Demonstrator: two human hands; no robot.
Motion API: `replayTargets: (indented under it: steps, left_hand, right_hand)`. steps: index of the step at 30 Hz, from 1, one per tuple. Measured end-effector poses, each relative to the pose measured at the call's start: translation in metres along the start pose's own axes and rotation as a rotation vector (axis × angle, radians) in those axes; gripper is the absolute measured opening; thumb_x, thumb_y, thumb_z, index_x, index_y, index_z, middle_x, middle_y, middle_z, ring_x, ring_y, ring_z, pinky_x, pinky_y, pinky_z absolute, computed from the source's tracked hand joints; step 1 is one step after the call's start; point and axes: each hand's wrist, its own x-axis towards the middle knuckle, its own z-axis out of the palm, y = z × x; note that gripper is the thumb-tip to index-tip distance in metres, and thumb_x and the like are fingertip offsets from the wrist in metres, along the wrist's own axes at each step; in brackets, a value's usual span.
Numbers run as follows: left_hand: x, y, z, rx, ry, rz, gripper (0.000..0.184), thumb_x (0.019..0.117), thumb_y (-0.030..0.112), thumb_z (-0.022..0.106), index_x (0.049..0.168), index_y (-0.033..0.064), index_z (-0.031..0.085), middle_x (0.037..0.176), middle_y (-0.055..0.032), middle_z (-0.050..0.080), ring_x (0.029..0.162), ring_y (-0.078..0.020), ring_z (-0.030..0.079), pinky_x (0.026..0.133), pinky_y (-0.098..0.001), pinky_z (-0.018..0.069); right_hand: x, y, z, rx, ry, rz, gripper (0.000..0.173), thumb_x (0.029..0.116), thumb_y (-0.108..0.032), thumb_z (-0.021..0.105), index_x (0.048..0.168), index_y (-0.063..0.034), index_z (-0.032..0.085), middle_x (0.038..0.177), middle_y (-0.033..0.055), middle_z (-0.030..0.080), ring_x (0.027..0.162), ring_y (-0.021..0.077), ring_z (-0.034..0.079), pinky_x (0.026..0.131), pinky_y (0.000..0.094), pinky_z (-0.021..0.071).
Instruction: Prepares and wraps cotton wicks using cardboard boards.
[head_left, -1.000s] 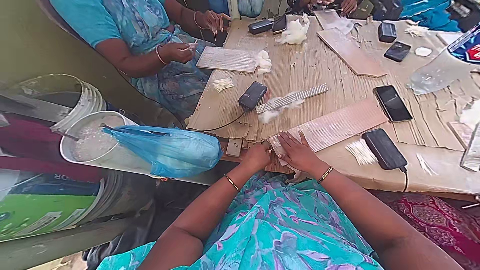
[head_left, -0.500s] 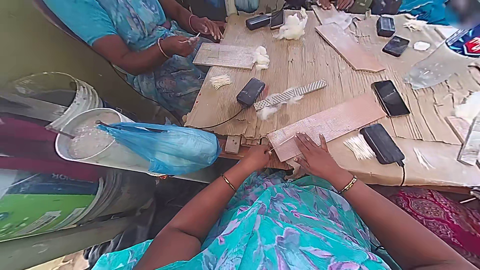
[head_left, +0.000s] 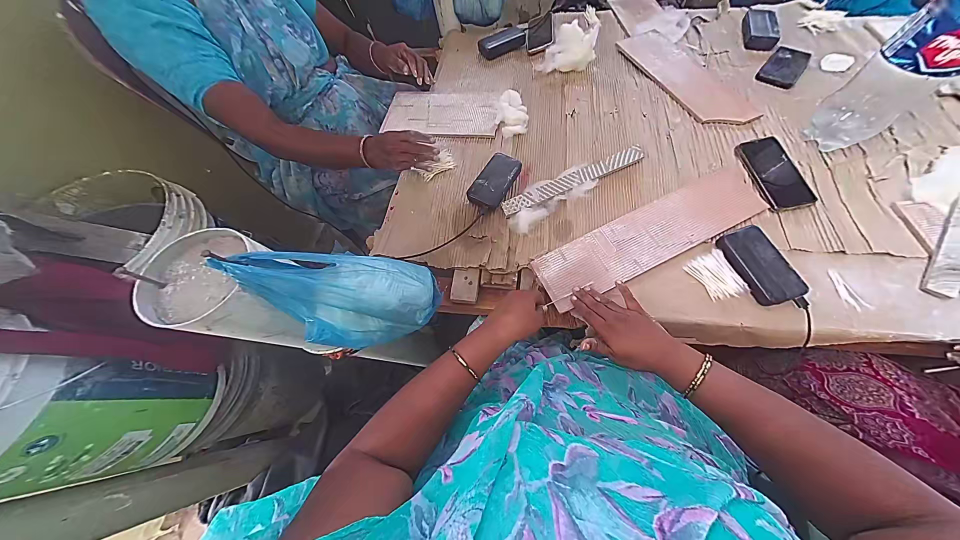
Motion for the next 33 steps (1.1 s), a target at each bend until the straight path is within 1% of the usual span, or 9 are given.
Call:
replayTargets:
  steps: [4,6,8,11,14,17,22,28,33]
  left_hand:
    - [-0.012,0.007,0.006,-0.010,0.016,0.037,0.032,0.1098,0.018,0.046,0.128,-0.0002,0.065,0.124,-0.0214,0.067,0.121,-0.0348,0.063,0.106,-0.0547,0.0470]
    - [-0.021,0.010,0.008,-0.017,0.048,0.057,0.032,0.1097,0.018,0.046,0.127,-0.0001,0.066,0.124,-0.0206,0.068,0.120,-0.0339,0.064,0.105,-0.0538,0.0475]
    - [-0.030,0.015,0.009,-0.020,0.076,0.086,0.031,0.1095,0.018,0.048,0.126,-0.0002,0.067,0.122,-0.0197,0.069,0.118,-0.0327,0.065,0.105,-0.0528,0.0484]
    - [-0.042,0.027,0.009,-0.001,0.091,0.126,0.030,0.1094,0.018,0.047,0.124,0.0005,0.068,0.121,-0.0180,0.069,0.117,-0.0307,0.065,0.104,-0.0514,0.0488]
    - [-0.052,0.037,0.009,0.026,0.106,0.152,0.031,0.1096,0.018,0.047,0.124,0.0012,0.068,0.124,-0.0168,0.069,0.119,-0.0288,0.065,0.106,-0.0496,0.0485]
    - [-0.058,0.047,0.011,0.041,0.129,0.191,0.030,0.1094,0.017,0.047,0.122,0.0010,0.069,0.122,-0.0174,0.069,0.118,-0.0295,0.065,0.106,-0.0497,0.0483]
    - [-0.061,0.062,0.013,0.046,0.149,0.209,0.029,0.1088,0.015,0.047,0.118,0.0012,0.071,0.119,-0.0159,0.069,0.116,-0.0278,0.065,0.105,-0.0477,0.0485]
    - [-0.054,0.060,0.011,-0.009,0.230,0.246,0.025,0.1075,0.013,0.050,0.113,0.0003,0.071,0.110,-0.0163,0.070,0.106,-0.0282,0.067,0.097,-0.0487,0.0516]
    - [-0.052,0.068,0.016,-0.026,0.157,0.251,0.028,0.1092,0.018,0.049,0.117,0.0009,0.070,0.113,-0.0160,0.069,0.107,-0.0266,0.066,0.099,-0.0465,0.0502]
  right_hand:
    - [-0.030,-0.004,0.007,0.044,0.186,-0.001,0.075,0.1059,-0.062,0.025,0.155,-0.0088,0.045,0.160,0.0098,0.045,0.153,0.0289,0.034,0.118,0.0750,0.0043]
    - [-0.036,-0.006,0.013,0.044,0.439,0.003,0.060,0.1071,-0.051,0.037,0.139,-0.0076,0.063,0.140,0.0104,0.065,0.140,0.0341,0.052,0.113,0.0790,0.0138]
    - [-0.038,-0.006,0.014,0.014,0.678,0.020,0.040,0.1047,-0.036,0.049,0.123,-0.0098,0.073,0.120,0.0100,0.073,0.125,0.0346,0.062,0.109,0.0770,0.0252]
    - [-0.038,-0.006,0.007,-0.050,0.837,0.078,0.029,0.1019,-0.025,0.054,0.118,-0.0131,0.075,0.115,0.0107,0.072,0.118,0.0346,0.064,0.105,0.0696,0.0336]
    - [-0.038,-0.006,0.002,-0.082,0.850,0.074,0.024,0.0993,-0.022,0.059,0.114,-0.0136,0.076,0.110,0.0114,0.073,0.116,0.0360,0.065,0.104,0.0704,0.0344]
    - [-0.044,-0.006,0.002,-0.073,0.870,0.064,0.014,0.0947,-0.012,0.064,0.099,-0.0116,0.078,0.100,0.0108,0.074,0.112,0.0360,0.067,0.103,0.0706,0.0354]
    - [-0.072,0.003,0.006,-0.053,0.989,0.081,0.017,0.0918,-0.012,0.064,0.089,-0.0156,0.080,0.092,0.0043,0.076,0.111,0.0311,0.066,0.103,0.0646,0.0348]
    - [-0.112,0.041,0.007,0.073,1.039,0.394,0.017,0.0960,-0.015,0.065,0.096,-0.0087,0.080,0.101,0.0123,0.076,0.108,0.0390,0.065,0.098,0.0680,0.0356]
    - [-0.097,0.077,-0.008,0.066,0.984,0.707,0.023,0.1022,-0.021,0.060,0.108,-0.0085,0.079,0.113,0.0198,0.072,0.114,0.0467,0.060,0.099,0.0727,0.0327]
